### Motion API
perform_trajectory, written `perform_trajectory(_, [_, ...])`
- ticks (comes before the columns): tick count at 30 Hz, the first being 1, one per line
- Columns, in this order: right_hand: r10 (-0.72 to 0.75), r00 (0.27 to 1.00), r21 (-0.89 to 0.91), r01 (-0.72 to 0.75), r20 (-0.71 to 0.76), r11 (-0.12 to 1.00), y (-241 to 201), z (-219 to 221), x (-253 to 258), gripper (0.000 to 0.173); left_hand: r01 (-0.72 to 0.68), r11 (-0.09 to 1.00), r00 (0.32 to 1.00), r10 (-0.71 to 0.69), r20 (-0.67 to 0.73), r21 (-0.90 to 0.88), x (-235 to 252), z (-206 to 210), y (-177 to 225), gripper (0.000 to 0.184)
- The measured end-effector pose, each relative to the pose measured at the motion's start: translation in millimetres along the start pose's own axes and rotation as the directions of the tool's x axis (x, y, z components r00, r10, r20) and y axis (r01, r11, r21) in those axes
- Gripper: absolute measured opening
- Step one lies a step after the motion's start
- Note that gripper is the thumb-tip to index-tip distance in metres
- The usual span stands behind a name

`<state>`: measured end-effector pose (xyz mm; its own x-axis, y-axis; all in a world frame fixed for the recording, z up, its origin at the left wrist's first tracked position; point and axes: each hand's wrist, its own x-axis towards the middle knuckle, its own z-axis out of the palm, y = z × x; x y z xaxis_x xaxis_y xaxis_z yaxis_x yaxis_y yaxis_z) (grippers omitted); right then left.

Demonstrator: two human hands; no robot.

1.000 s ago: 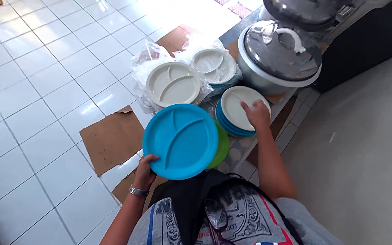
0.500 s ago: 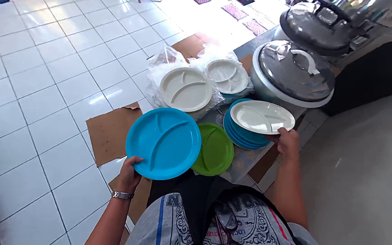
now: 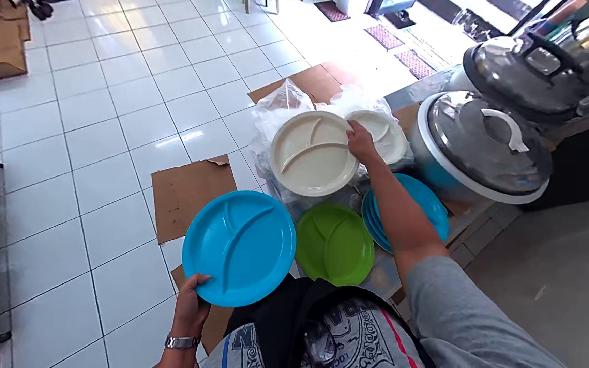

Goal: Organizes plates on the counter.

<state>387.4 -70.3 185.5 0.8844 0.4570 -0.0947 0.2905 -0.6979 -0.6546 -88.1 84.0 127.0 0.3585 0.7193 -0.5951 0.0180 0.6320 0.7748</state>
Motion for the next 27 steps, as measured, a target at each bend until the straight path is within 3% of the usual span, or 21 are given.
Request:
perform_trajectory(5, [0.049, 0.998, -0.295, -0.032, 0.049, 0.955, -3, 10, 56, 0.042, -0.004, 0.999, 0.997, 0.001, -0.076, -0.039, 1, -24, -1, 0.024])
perform_trajectory(7, [-0.031, 0.999, -0.375, 0.038, 0.027, 0.926, -8, 18, 56, 0.05, -0.01, 0.999, 0.996, 0.006, -0.086, -0.046, 5, -31, -2, 0.025])
perform_trajectory(11, [-0.272, 0.949, -0.329, 0.311, 0.158, 0.892, -33, 57, 22, 0.064, -0.018, 0.999, 0.996, 0.014, -0.083, -0.047, 13, -32, 2, 0.025])
perform_trajectory(13, [-0.319, 0.945, -0.253, 0.328, 0.076, 0.91, -31, 65, -6, 0.06, -0.023, 0.999, 0.998, 0.021, -0.064, -0.029, 18, -28, 6, 0.025])
perform_trajectory(15, [-0.247, 0.96, -0.193, 0.22, -0.131, 0.956, -6, 53, -44, 0.053, -0.026, 1.0, 0.998, 0.026, -0.052, -0.004, 21, -22, 9, 0.024])
perform_trajectory(18, [0.117, 0.926, -0.192, -0.196, -0.358, 0.962, 80, 9, -106, 0.053, -0.031, 0.999, 0.999, 0.032, -0.031, 0.027, 25, -10, 13, 0.025])
perform_trajectory(20, [0.391, 0.816, -0.22, -0.512, -0.425, 0.83, 147, -25, -152, 0.062, -0.033, 0.999, 0.999, 0.033, 0.004, 0.042, 26, 2, 15, 0.025])
perform_trajectory(22, [0.634, 0.653, -0.185, -0.743, -0.416, 0.644, 190, -50, -193, 0.076, -0.036, 0.997, 0.998, 0.033, 0.047, 0.067, 24, 18, 18, 0.024])
perform_trajectory(24, [0.778, 0.525, -0.167, -0.85, -0.346, 0.499, 209, -62, -218, 0.074, -0.033, 0.996, 0.995, 0.025, 0.094, 0.088, 22, 35, 17, 0.024])
perform_trajectory(27, [0.807, 0.49, -0.147, -0.871, -0.328, 0.469, 203, -68, -229, 0.056, -0.016, 0.992, 0.985, -0.006, 0.174, 0.126, 16, 59, 14, 0.024])
